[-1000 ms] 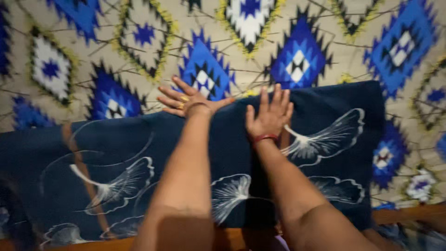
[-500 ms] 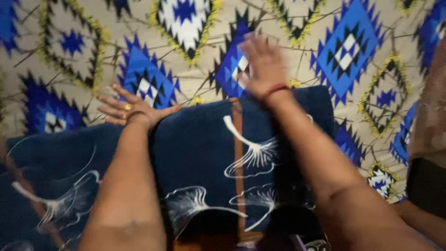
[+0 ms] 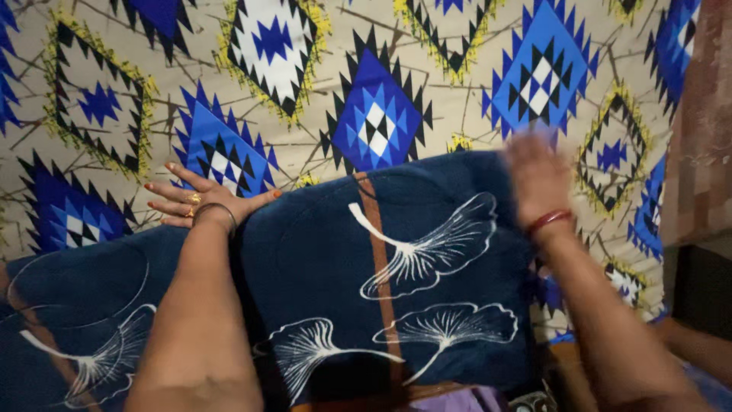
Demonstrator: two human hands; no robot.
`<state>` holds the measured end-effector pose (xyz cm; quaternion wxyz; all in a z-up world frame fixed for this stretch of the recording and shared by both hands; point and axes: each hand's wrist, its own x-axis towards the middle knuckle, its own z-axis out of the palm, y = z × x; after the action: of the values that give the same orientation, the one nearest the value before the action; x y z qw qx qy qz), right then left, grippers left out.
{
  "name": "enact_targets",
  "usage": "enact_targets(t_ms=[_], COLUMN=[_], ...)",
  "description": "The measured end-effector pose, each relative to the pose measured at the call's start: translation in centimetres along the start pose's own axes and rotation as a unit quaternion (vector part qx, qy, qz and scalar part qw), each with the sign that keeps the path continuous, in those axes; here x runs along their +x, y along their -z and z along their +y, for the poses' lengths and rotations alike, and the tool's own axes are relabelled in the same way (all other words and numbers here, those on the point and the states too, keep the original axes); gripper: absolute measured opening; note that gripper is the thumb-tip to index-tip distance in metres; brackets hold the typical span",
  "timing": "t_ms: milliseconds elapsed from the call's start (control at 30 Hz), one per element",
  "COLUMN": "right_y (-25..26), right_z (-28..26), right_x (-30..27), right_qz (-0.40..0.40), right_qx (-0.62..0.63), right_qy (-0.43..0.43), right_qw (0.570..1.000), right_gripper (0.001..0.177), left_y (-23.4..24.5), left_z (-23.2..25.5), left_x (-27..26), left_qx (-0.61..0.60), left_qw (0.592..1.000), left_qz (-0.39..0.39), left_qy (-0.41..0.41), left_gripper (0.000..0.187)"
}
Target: The person repeatedly smooths and adjusts a dark blue patterned sheet on a wooden bed frame. They use both hands to press and align the fabric, occasionally lifting and repositioning sections to remove wrinkles. The task continues without visible completion of a final state.
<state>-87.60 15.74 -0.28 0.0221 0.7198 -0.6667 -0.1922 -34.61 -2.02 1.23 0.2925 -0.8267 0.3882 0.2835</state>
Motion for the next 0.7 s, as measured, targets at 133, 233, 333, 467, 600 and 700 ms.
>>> enact_targets(t_ms=[133, 233, 333, 467, 600, 700], right_y=[-2.5, -4.9, -6.7, -6.4, -4.6, -4.2], right_z=[-1.2, 5.2, 8.6, 0.4, -10.3, -10.0], right_x=[-8.2, -13.4, -16.3, -17.8, -18.9, -20.4], right_qz=[-0.058, 0.047, 0.045, 0.019, -0.065, -0.03], right_qx=[0.117, 0.241, 0.141, 0.194, 0.165, 0.133], right_qy=[-0.083, -0.369, -0.455, -0.305, -0.263, -0.421], right_qw=[0.988, 0.896, 0.878, 0.932, 0.949, 0.897], right_gripper=[0.067, 0.068, 0.069, 0.083, 0.077, 0.078], left_y=[-0.5, -0.2, -0.2, -0.4, -0.4, -0.2], left_z=[0.1, -0.1, -0.1, 0.1, -0.1, 0.0], left_x=[-0.2, -0.1, -0.1, -0.2, -0.2, -0.4], left_qx=[-0.015, 0.004, 0.003, -0.007, -0.01, -0.006], left_qw=[1.0, 1.0, 1.0, 1.0, 1.0, 1.0], left_qz=[0.0, -0.005, 0.008, -0.002, 0.009, 0.012], left_qy=[-0.006, 0.008, 0.0, 0.006, 0.005, 0.011], left_gripper=[0.183, 0.182, 0.181, 0.183, 0.183, 0.183])
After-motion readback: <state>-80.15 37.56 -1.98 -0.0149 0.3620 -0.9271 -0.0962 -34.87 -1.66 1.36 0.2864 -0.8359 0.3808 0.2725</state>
